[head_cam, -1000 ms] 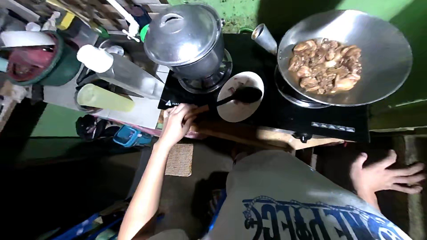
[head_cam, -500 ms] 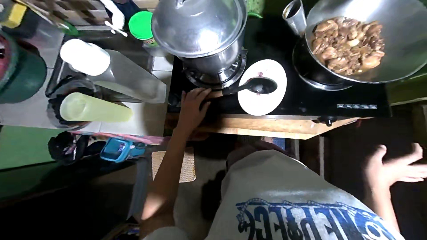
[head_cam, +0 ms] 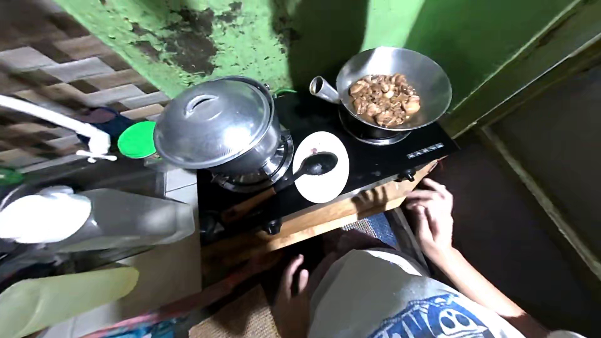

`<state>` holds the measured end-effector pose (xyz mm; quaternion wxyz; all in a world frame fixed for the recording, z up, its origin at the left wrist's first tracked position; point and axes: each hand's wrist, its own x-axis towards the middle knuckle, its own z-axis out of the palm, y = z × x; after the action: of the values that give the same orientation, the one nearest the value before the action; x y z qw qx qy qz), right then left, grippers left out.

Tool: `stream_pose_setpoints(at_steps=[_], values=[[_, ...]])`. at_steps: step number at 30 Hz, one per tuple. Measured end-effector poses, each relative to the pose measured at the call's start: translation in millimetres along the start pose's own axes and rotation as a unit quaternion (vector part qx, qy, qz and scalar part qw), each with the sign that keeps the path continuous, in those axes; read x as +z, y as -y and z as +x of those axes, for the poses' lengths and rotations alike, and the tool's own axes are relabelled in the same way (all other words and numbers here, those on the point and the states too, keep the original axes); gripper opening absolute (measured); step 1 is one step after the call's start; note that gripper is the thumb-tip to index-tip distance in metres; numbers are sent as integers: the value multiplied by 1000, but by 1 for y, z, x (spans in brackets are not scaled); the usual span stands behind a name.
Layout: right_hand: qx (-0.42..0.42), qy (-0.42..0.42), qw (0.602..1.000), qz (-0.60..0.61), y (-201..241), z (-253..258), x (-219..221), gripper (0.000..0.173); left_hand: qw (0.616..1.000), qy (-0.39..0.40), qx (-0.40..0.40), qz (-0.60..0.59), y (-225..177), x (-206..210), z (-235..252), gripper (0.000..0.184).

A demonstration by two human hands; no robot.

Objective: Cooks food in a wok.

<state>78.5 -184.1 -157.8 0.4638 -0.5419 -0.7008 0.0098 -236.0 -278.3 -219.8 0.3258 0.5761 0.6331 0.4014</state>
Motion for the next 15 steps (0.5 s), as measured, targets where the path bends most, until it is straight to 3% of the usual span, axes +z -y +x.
stream_pose_setpoints(at_steps=[4,8,11,13,15], values=[[-67,118,985,104,21,4,18,35,981,113,-81,-136,-5,15,-14,32],[-132,225,950,171,35,8,42,38,971,137,-129,-149,-1,10,-20,37],[-179,261,916,245,41,6,67,50,958,143,-220,-115,12,8,-31,39],[-120,320,877,338,49,-1,80,49,932,150,-319,-83,14,3,-42,43],[14,442,798,410,62,1,86,47,911,104,-390,-86,20,3,-59,48]])
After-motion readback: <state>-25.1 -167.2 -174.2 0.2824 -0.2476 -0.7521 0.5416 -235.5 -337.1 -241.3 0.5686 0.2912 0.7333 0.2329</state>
